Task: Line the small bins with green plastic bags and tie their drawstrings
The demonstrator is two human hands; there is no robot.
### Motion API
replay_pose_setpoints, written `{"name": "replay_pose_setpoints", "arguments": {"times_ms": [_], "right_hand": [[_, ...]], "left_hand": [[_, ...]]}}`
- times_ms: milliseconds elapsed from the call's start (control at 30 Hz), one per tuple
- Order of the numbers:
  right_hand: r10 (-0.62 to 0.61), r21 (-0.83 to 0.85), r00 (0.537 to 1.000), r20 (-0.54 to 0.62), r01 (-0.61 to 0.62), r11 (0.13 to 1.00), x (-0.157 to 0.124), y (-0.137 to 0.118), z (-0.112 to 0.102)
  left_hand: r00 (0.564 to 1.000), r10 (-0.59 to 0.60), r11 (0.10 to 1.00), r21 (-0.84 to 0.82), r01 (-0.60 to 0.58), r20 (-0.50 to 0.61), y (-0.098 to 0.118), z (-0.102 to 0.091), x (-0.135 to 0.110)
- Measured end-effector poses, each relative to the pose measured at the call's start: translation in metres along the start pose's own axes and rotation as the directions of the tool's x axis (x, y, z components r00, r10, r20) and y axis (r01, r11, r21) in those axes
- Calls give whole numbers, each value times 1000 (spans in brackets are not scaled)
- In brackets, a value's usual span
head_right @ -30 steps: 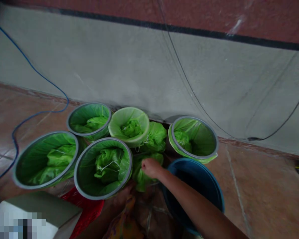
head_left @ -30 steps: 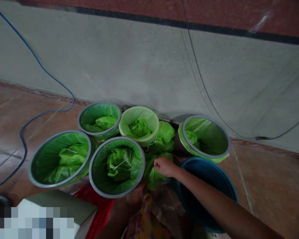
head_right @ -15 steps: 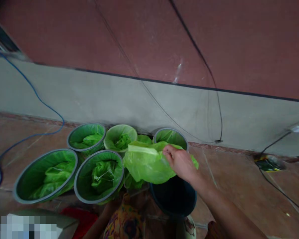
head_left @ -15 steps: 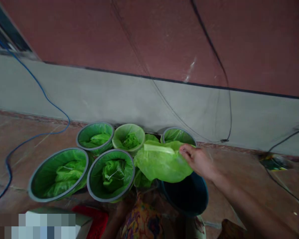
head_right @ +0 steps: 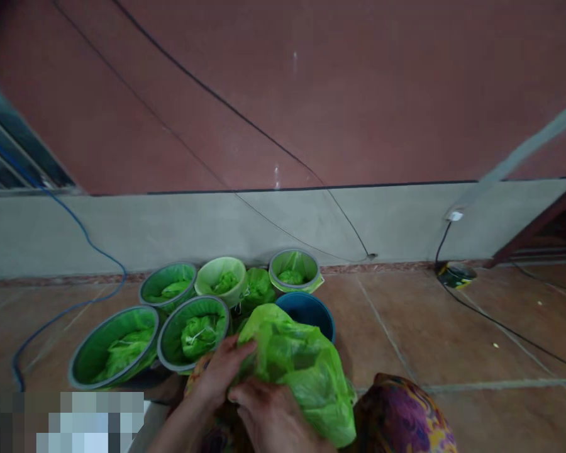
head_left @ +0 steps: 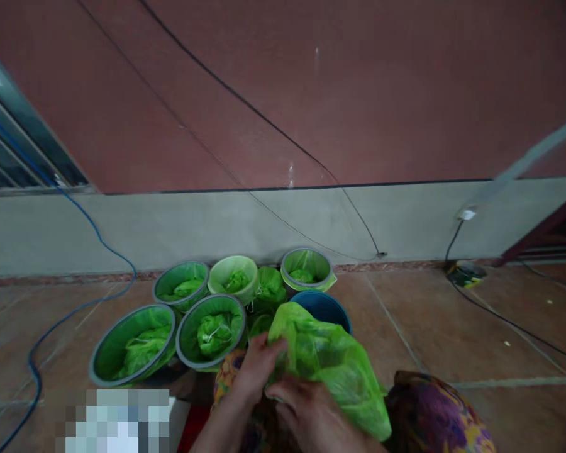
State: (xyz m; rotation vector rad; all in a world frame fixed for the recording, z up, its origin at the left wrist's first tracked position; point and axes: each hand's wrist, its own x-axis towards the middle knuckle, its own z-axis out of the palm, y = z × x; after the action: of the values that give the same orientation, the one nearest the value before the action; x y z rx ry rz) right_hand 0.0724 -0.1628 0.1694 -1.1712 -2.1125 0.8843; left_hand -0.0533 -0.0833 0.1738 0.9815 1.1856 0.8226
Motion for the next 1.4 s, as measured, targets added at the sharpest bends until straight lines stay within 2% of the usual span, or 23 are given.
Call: {"name": "replay_pose_setpoints", "arguments": {"times_ms": [100,133,200,233,267,333,400,500,567,633,733,833,933,1000,1067,1100,1167,1233,1300,1333,1400], "right_hand": [[184,51,983,21,-185,981,-31,7,-9],[234,92,972,-23,-231,969,-38,11,-19],[313,154,927,-204,-286,946,-45,19,-45],[309,155,902,-301,-274,949,-44,23,-58],[275,140,897,-345,-241,960,-40,26,-70],[163,102,934,-316,-138,985,-29,32,-88],[78,76,983,-169,-66,995,-17,35,-96],[59,8,998,36,-59,998,-9,36,-95],[84,-78,996,17,-83,994,-11,38,-92],[106,-172,984,-140,-130,977,-18,41,-91],[110,-285,911,-398,-237,929,-30,46,-96],[100,-332,807,-582,-348,877,-43,48,-107],[102,-295,688,-719,-435,851,-56,53,-118],[120,-254,611,-782,-490,834,-65,60,-125],[152,-210,559,-815,-530,822,-74,69,-130],[183,-175,551,-814,-533,828,-79,72,-131],[300,-36,588,-752,-490,871,-87,76,-131],[448,224,689,-570,-395,891,-93,72,-128],[501,492,797,-337,-304,815,-99,62,-125],[493,581,833,-251,-277,765,-101,57,-123],[467,658,868,-167,-254,709,-104,50,-119]], "left_hand": [[996,77,986,145,-84,55,-7,-5,-3],[989,97,973,200,-117,108,-8,-8,-6],[965,104,943,285,-173,242,-5,-10,-15],[946,104,928,312,-204,309,-2,-10,-21],[926,114,910,335,-243,360,1,-8,-27],[889,170,852,389,-350,426,10,-1,-39],[850,241,754,461,-468,469,21,6,-48],[800,310,603,544,-583,514,36,10,-54],[784,360,510,597,-619,506,41,6,-53],[774,438,394,677,-622,457,39,-2,-48],[774,546,240,825,-512,321,27,-12,-39],[795,576,189,915,-356,190,14,-16,-32],[797,591,208,932,-296,121,4,-19,-29],[774,630,254,924,-284,65,1,-26,-28],[741,672,316,907,-279,-6,-1,-36,-27],[728,684,352,894,-278,-43,-1,-41,-26],[723,681,433,860,-268,-117,-2,-48,-26],[736,652,509,824,-248,-181,-2,-50,-27],[758,617,559,796,-230,-214,-2,-49,-28],[766,603,574,788,-223,-223,-2,-48,-29],[777,583,592,778,-209,-235,-2,-45,-30]]}}
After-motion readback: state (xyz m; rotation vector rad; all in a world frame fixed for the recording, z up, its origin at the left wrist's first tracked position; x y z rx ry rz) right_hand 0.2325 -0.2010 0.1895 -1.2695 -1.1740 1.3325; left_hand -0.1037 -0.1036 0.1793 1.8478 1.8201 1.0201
